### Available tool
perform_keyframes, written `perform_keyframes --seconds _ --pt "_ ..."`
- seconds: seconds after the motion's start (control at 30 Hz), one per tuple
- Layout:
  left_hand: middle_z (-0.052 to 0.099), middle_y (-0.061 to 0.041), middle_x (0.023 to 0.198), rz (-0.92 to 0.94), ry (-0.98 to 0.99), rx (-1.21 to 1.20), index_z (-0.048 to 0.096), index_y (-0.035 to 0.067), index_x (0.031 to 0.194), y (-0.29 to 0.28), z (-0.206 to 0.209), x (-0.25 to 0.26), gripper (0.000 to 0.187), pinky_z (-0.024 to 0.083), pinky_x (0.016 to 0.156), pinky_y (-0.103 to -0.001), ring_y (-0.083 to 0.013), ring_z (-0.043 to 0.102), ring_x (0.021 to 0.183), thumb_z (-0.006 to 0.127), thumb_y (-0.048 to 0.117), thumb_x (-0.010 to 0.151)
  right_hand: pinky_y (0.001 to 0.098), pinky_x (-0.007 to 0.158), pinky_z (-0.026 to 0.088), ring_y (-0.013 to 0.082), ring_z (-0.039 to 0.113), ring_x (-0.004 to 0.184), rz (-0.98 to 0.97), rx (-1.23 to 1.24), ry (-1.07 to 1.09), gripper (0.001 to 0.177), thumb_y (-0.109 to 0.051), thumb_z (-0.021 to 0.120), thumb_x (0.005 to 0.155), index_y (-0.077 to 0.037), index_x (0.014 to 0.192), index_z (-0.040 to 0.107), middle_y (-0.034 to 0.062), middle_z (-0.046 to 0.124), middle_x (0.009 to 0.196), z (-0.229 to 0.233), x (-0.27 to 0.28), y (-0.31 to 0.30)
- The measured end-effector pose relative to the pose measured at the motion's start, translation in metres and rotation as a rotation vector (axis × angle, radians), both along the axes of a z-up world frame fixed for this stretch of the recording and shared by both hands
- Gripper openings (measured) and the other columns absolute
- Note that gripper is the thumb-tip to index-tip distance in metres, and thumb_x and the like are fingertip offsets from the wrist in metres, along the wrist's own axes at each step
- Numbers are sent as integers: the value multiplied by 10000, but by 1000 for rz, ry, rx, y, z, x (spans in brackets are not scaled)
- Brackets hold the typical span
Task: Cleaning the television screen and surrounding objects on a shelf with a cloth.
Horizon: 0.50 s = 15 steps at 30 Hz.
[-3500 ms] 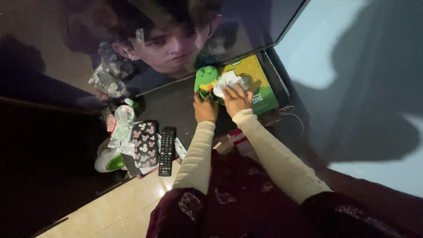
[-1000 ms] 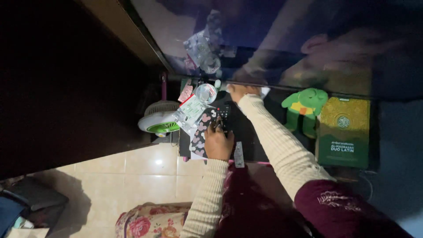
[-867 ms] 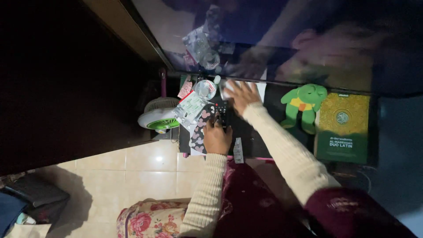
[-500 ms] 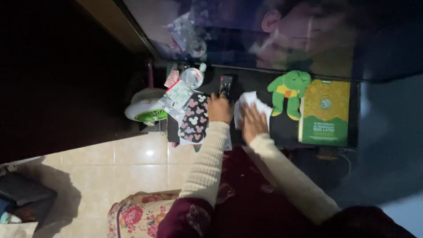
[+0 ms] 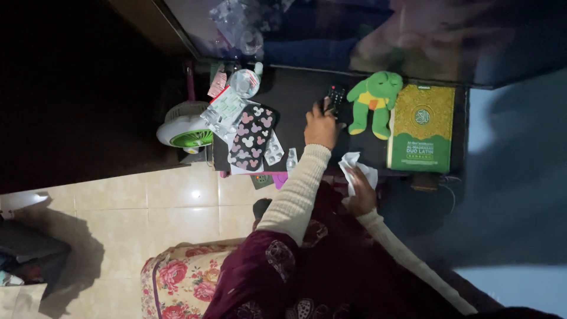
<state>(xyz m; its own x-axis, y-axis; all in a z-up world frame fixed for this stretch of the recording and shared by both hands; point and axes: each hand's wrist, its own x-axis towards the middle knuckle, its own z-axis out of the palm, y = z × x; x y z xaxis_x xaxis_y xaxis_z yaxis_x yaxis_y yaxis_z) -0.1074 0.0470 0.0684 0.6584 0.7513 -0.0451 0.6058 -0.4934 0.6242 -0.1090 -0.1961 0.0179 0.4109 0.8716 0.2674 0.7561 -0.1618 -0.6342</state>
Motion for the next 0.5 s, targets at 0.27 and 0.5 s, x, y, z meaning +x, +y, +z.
perform_keyframes --seconds 0.27,0.5 --pt "461 -239 1538 281 173 456 714 88 1033 16 -45 -148 280 381 1121 -589 -491 414 1392 774 294 853 410 1204 421 311 536 1430 -151 250 272 483 49 391 967 8 1421 550 190 603 1449 42 -18 52" --pt "389 -239 1560 296 194 222 657 45 1281 48 -46 -184 748 350 1060 -623 -448 380 1391 856 417 662 418 1164 433 353 538 1414 -221 171 286 454 62 439 991 -11 1421 564 198 598 1457 38 -29 65"
